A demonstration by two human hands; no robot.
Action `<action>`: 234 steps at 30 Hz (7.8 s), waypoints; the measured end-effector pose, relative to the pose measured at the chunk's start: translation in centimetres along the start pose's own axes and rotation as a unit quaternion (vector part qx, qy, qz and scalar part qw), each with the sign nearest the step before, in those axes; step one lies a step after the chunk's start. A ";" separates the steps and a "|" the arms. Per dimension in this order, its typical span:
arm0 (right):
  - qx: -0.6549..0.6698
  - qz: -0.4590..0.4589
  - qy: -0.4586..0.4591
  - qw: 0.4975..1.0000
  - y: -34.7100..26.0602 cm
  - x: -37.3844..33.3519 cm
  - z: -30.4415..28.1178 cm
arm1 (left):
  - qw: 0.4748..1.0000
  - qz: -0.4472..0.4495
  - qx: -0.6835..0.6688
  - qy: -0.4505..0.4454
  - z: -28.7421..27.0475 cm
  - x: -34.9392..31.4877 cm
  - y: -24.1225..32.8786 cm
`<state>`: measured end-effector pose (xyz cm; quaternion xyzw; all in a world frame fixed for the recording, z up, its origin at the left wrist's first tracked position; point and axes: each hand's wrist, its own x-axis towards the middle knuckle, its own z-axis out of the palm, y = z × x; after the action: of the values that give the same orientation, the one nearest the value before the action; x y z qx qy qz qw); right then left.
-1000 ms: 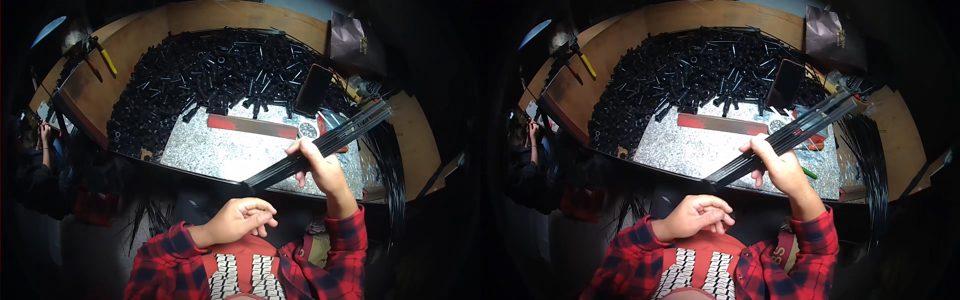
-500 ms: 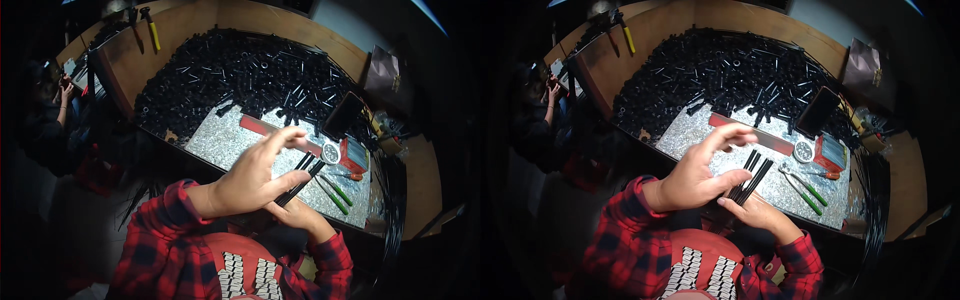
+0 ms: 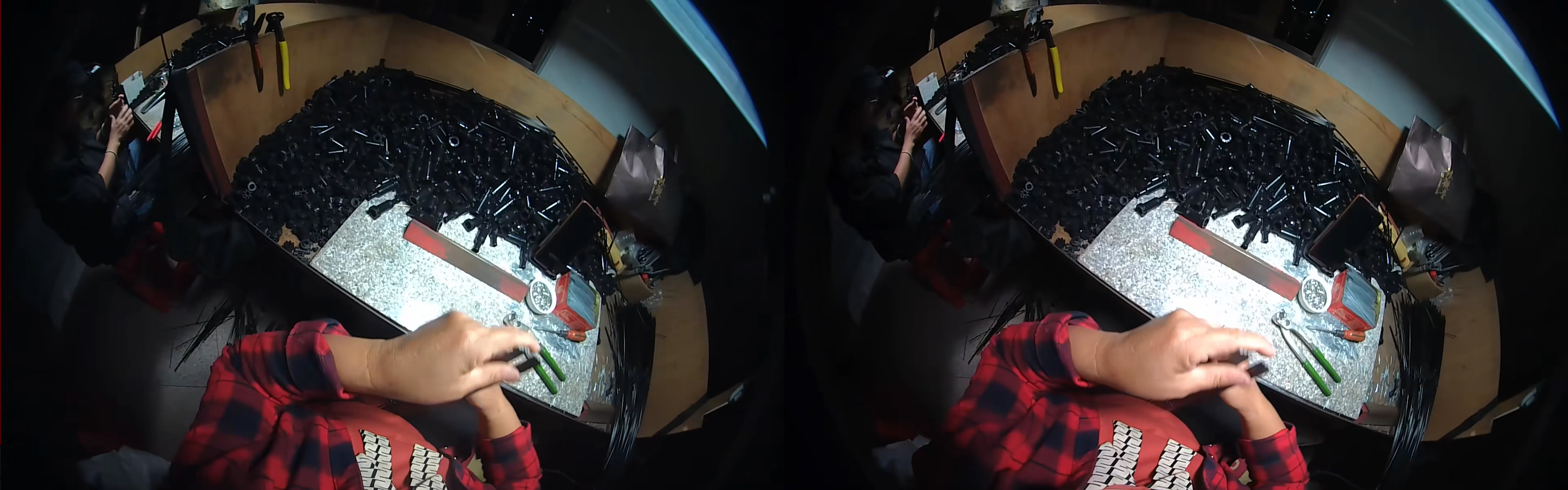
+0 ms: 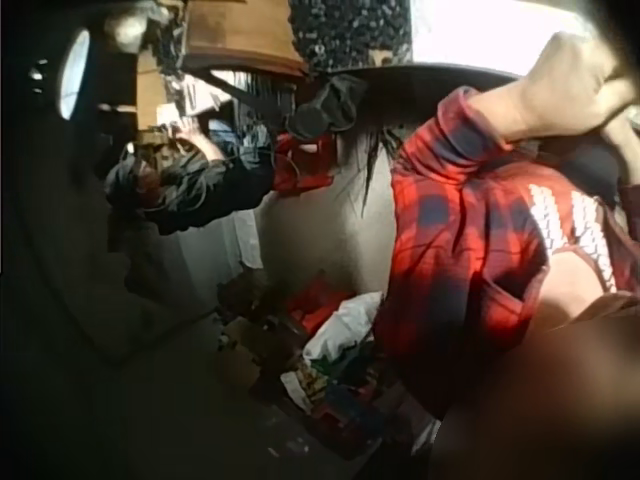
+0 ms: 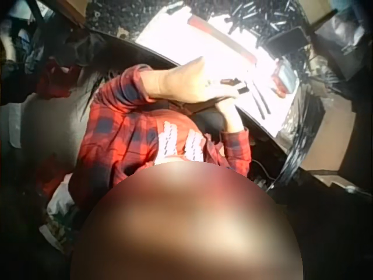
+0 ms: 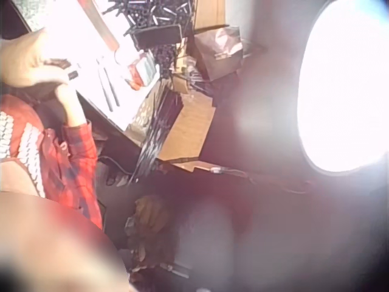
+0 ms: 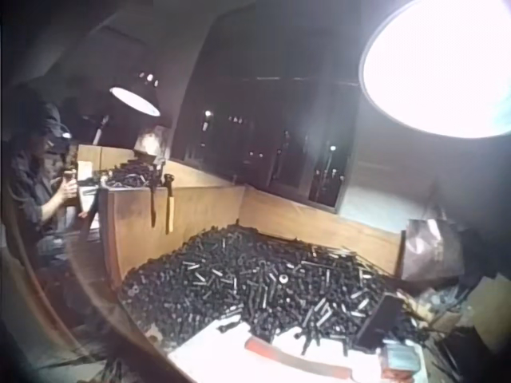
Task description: Assembling electrical wires into connector components at a manufacturing workstation.
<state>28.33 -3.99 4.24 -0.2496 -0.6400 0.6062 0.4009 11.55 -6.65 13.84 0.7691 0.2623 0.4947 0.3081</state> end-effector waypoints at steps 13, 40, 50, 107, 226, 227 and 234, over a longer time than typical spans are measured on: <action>-0.110 0.082 0.092 0.986 2.7 0.8 1.3 | 0.841 -0.123 0.523 0.062 -12.9 1.0 -20.6; -0.088 0.107 0.053 0.989 2.3 1.2 1.2 | 0.912 -0.228 -0.195 0.279 -0.1 -2.5 -12.3; -0.062 0.117 0.052 0.990 2.3 0.6 1.7 | 0.897 -0.221 -0.255 0.284 1.5 -2.9 -11.5; -0.041 0.122 0.036 0.991 2.9 1.0 1.7 | 0.797 -0.298 -0.465 0.245 -0.2 -5.2 -11.4; -0.053 0.193 -0.048 0.979 1.8 1.2 0.2 | 0.812 -0.285 -0.420 0.288 5.3 -6.2 -7.5; -0.076 0.191 -0.034 0.978 1.8 1.1 0.2 | 0.810 -0.277 -0.422 0.299 5.1 -6.4 -7.8; -0.282 0.144 -0.198 0.928 -3.0 3.8 -3.8 | 0.730 -0.245 -0.598 0.224 3.7 -7.5 -9.9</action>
<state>29.89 0.84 7.79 -0.3164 -0.8080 0.4893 0.0872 11.20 -6.10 0.90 0.2023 0.1534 0.6142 0.7472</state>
